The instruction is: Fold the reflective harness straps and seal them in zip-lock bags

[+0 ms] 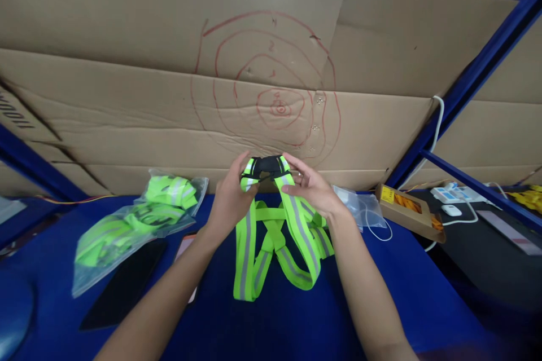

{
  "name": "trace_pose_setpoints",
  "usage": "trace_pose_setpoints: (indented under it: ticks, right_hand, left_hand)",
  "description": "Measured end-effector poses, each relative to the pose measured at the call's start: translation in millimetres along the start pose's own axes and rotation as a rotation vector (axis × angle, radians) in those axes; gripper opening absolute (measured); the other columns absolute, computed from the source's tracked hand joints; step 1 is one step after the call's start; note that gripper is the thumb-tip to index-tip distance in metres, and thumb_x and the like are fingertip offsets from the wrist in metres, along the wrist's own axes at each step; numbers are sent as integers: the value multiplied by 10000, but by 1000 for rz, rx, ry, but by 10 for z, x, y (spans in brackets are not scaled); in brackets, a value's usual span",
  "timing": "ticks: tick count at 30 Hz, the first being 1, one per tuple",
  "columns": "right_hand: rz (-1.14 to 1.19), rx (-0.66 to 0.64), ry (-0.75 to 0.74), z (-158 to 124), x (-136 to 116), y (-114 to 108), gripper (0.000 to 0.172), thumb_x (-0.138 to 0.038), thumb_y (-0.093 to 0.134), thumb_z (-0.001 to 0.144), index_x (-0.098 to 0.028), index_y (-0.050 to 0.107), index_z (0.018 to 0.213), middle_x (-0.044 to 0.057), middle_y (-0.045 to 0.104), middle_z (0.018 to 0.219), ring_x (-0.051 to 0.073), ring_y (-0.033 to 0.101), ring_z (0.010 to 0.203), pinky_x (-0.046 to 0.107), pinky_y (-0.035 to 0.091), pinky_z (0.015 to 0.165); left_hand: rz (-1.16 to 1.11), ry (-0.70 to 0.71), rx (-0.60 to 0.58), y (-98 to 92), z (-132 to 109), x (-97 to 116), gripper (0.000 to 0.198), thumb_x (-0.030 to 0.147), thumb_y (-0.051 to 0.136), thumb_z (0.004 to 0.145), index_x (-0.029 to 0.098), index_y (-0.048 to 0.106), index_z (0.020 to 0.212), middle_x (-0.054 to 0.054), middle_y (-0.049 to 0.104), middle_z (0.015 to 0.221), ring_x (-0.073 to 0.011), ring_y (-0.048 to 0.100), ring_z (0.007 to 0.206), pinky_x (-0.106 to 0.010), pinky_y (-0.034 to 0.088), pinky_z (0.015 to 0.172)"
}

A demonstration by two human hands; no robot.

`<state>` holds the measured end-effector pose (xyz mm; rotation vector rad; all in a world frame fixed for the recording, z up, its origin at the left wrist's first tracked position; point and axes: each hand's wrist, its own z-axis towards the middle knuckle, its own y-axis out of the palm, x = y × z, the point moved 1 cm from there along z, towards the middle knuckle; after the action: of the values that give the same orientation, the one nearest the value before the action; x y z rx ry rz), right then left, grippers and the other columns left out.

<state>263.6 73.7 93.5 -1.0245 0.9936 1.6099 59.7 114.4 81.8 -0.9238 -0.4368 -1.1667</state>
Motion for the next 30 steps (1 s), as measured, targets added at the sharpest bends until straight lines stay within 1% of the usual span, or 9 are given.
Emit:
trace_pose_setpoints:
  ticks: [4, 8, 10, 14, 17, 20, 23, 27, 30]
  right_hand:
    - [-107, -4, 65, 14, 114, -52, 853, -237, 831, 700, -363, 485, 1469, 16, 522, 1457, 127, 617, 900, 312, 551, 872]
    - [-205, -6, 45, 41, 174, -91, 875, -249, 815, 713, -344, 446, 1500, 41, 500, 1476, 116, 596, 873, 335, 546, 901]
    - [-208, -3, 20, 50, 160, -105, 876, -245, 822, 712, -349, 447, 1497, 48, 477, 1490, 104, 587, 870, 336, 537, 923]
    - [-42, 50, 59, 75, 136, -130, 893, -215, 877, 630, -355, 514, 1434, 38, 535, 1429, 102, 598, 885, 314, 541, 921]
    - [122, 58, 177, 99, 188, -134, 744, -190, 908, 560, -279, 660, 1256, 23, 640, 1289, 114, 634, 916, 295, 534, 938]
    - [183, -27, 287, 113, 259, -126, 563, -212, 915, 565, -232, 736, 1099, -2, 722, 1078, 118, 663, 869, 266, 533, 898]
    - [141, -131, 309, 117, 276, -121, 511, -252, 904, 607, -224, 752, 1094, -1, 742, 993, 137, 669, 866, 258, 530, 850]
    - [43, -129, 237, 117, 225, -125, 576, -271, 892, 629, -251, 728, 1181, 9, 734, 1114, 180, 654, 1012, 298, 510, 924]
    - [-30, -80, 231, 114, 223, -133, 563, -288, 888, 629, -250, 733, 1169, 6, 738, 1050, 183, 650, 988, 318, 490, 926]
  left_hand:
    - [248, 94, 14, -66, 13, 11, 666, 123, 629, 833, 245, 488, 1472, -97, 617, 1409, -334, 604, 1264, -490, 467, 1082]
    - [308, 141, 32, -99, 33, -18, 576, 171, 655, 842, 234, 572, 1409, -107, 684, 1302, -353, 627, 1167, -527, 465, 1038]
    - [229, 112, 58, -120, 55, -23, 514, 209, 708, 819, 237, 639, 1328, -96, 730, 1186, -333, 645, 1106, -520, 466, 1026]
    - [-224, 10, 15, -135, 75, 58, 524, 275, 768, 793, 225, 636, 1298, -75, 724, 1185, -252, 670, 1085, -395, 509, 995]
    - [-447, -125, -30, -120, 57, 153, 638, 297, 796, 779, 247, 573, 1375, -52, 722, 1156, -199, 689, 975, -317, 546, 897]
    - [-566, -209, -60, -120, 45, 201, 719, 274, 829, 745, 270, 538, 1403, -27, 729, 1067, -184, 693, 924, -291, 558, 854]
    - [-606, -207, -124, -132, 47, 181, 739, 253, 845, 723, 277, 528, 1390, -28, 723, 1086, -207, 690, 1016, -297, 564, 877]
    - [-538, -154, -165, -102, 47, 95, 638, 261, 857, 703, 247, 578, 1277, -50, 668, 1266, -226, 623, 1189, -310, 532, 955]
    - [-457, -157, -163, -48, 41, 28, 702, 297, 862, 700, 242, 531, 1317, -39, 702, 1110, -212, 664, 1055, -314, 533, 888]
